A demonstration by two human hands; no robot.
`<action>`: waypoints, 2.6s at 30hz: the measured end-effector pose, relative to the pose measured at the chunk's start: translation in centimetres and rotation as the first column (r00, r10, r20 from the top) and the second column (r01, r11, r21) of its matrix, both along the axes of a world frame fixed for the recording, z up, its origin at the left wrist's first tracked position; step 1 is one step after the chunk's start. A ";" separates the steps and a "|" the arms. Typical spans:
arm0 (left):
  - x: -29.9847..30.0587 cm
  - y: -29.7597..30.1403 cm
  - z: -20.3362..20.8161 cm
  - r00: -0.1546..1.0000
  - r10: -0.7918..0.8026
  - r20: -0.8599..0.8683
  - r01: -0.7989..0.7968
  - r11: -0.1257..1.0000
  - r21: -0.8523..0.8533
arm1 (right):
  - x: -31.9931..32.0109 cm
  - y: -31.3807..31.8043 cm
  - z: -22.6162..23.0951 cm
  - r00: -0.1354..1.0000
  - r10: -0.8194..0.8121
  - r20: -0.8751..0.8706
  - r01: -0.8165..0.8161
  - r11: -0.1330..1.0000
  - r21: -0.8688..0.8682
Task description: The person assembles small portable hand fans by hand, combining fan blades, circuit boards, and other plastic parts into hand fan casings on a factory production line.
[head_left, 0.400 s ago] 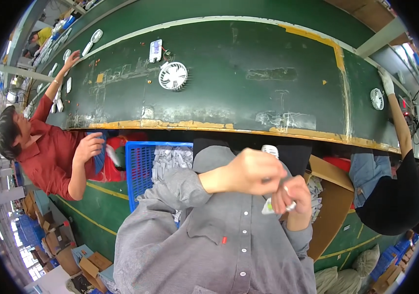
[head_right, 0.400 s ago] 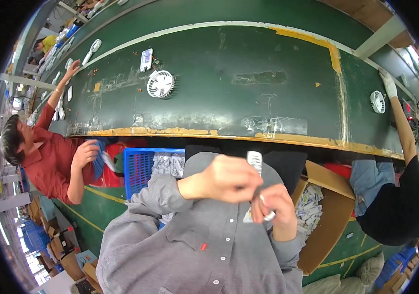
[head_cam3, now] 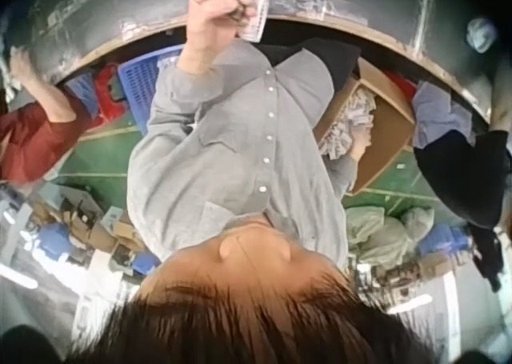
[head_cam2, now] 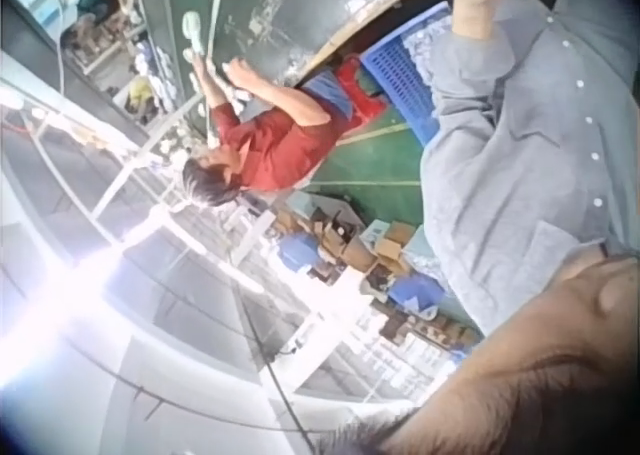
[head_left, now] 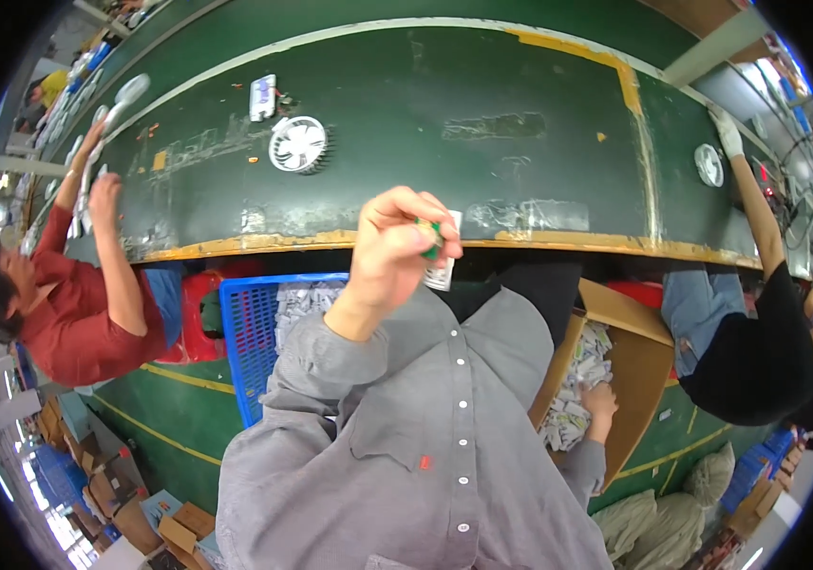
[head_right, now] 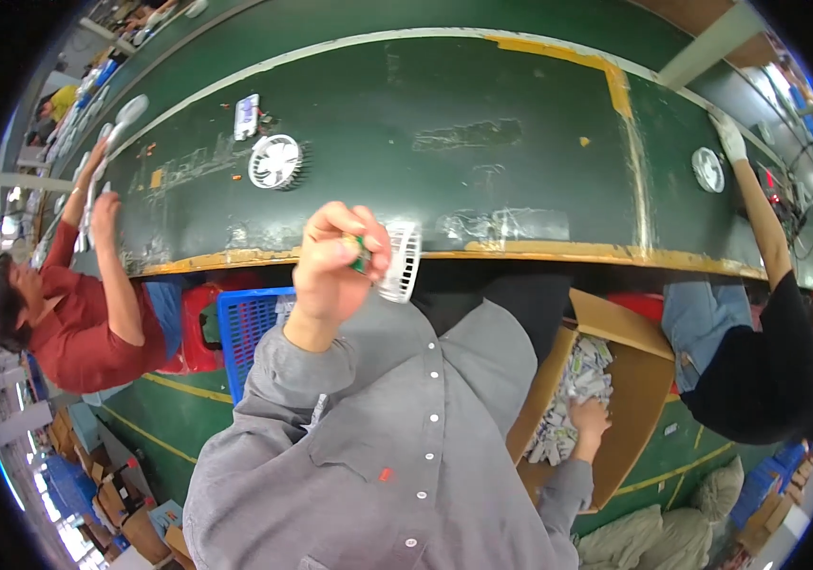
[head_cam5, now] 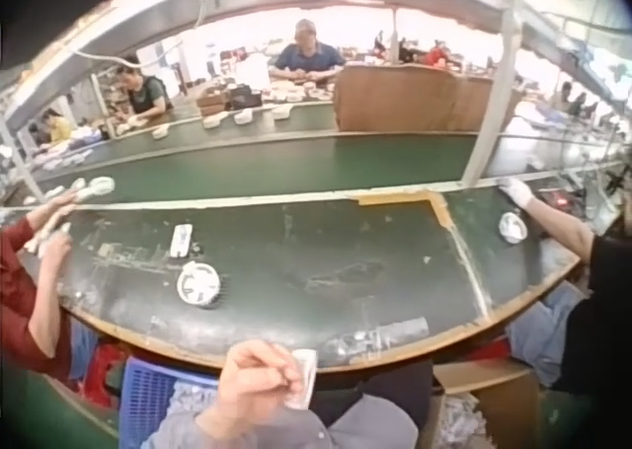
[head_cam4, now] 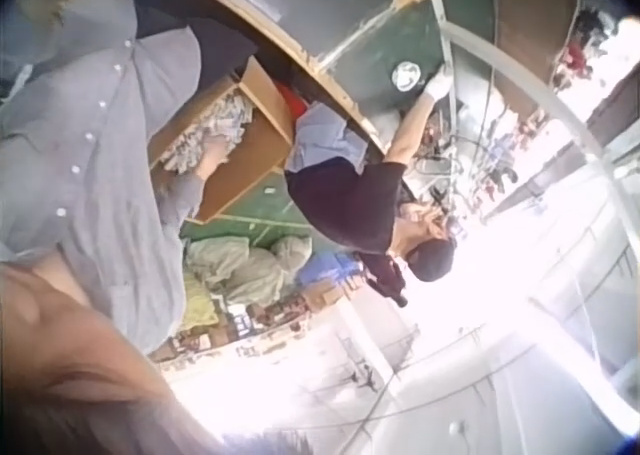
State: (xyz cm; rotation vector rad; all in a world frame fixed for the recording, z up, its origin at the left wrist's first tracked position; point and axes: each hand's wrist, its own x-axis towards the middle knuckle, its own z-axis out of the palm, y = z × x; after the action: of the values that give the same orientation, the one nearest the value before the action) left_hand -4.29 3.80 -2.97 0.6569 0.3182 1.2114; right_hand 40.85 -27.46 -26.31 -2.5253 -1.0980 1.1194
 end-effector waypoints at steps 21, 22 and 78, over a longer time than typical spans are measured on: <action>2.4 3.5 0.8 0.461 0.564 -0.684 -0.056 0.789 0.612 | -20.3 18.6 16.1 -0.214 0.116 -0.970 0.589 0.807 -0.034; 0.1 5.2 -0.5 0.255 0.642 -0.723 -0.059 0.757 0.651 | -19.9 18.4 16.0 -0.302 0.143 -0.943 0.577 0.815 -0.061; 2.5 -0.7 5.4 0.978 -0.135 -0.160 0.104 0.976 -0.192 | -18.5 29.3 22.1 0.560 0.719 -0.412 -0.001 0.497 0.868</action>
State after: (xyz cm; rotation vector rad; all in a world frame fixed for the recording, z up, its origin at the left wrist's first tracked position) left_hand -1.77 3.11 2.42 0.6133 0.5210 0.9988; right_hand 22.37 1.82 -4.19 -0.8964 -1.4809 1.1776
